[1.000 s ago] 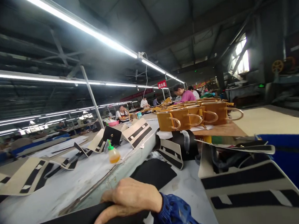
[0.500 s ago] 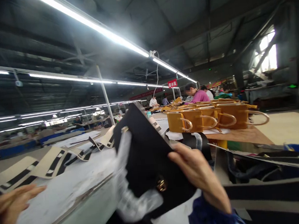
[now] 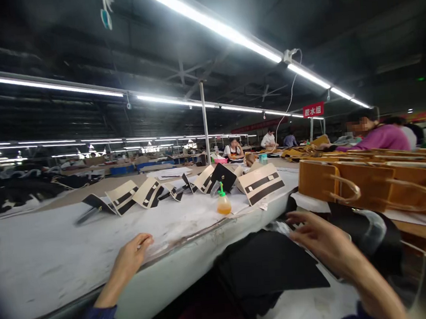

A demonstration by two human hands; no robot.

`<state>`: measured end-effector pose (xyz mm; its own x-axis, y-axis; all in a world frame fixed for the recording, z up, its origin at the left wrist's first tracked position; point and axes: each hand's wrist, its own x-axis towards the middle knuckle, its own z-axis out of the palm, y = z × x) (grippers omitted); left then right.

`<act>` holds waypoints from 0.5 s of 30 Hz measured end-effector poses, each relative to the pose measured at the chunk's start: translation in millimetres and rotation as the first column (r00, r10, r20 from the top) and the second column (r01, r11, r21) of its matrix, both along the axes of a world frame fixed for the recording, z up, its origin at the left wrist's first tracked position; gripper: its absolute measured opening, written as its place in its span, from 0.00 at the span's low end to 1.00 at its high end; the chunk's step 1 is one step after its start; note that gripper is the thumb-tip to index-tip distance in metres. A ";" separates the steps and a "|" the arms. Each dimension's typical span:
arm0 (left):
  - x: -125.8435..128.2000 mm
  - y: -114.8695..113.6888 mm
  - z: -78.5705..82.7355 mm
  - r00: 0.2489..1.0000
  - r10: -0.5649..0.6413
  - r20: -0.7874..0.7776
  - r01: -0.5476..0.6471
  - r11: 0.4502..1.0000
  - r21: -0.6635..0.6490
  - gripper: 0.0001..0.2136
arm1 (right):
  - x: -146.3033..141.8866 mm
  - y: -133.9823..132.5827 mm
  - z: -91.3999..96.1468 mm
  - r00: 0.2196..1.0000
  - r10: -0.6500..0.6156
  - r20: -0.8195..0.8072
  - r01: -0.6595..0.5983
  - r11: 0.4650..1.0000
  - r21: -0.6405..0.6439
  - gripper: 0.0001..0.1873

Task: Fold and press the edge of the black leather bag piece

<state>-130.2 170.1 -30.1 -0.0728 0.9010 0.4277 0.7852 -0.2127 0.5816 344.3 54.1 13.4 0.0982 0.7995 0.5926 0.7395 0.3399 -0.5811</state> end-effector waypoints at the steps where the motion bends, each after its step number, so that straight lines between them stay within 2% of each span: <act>1: 1.3 1.8 -5.3 1.000 -0.013 0.002 0.013 1.000 -0.016 0.11 | -3.8 6.9 -10.7 0.993 0.096 0.061 -0.089 0.991 -0.101 0.13; 2: 1.7 2.9 -9.2 1.000 -0.023 0.007 0.023 0.999 -0.031 0.11 | -10.6 14.9 -23.1 0.977 0.179 0.114 -0.154 0.968 -0.199 0.14; 4: -0.2 3.0 -13.2 0.999 -0.037 0.020 0.038 0.998 -0.052 0.11 | -30.5 31.5 -50.6 0.949 0.248 0.192 -0.178 0.931 -0.319 0.14; 6: -3.5 1.1 -13.3 0.998 -0.052 0.034 0.054 0.997 -0.060 0.12 | -51.9 44.5 -76.2 0.934 0.247 0.257 -0.146 0.922 -0.358 0.13; 8: -5.5 -1.4 -12.1 0.997 -0.066 0.044 0.068 0.996 -0.060 0.12 | -67.4 51.9 -93.3 0.918 0.245 0.310 -0.112 0.913 -0.391 0.14; 11: -5.1 -4.1 -11.2 0.997 -0.071 0.036 0.073 0.995 -0.062 0.13 | -73.7 55.5 -98.7 0.894 0.269 0.357 -0.093 0.892 -0.442 0.16; 15: -3.5 -2.8 -12.9 0.998 -0.069 0.000 0.069 0.996 -0.061 0.12 | -63.6 57.7 -87.5 0.887 0.337 0.316 -0.151 0.859 -0.490 0.15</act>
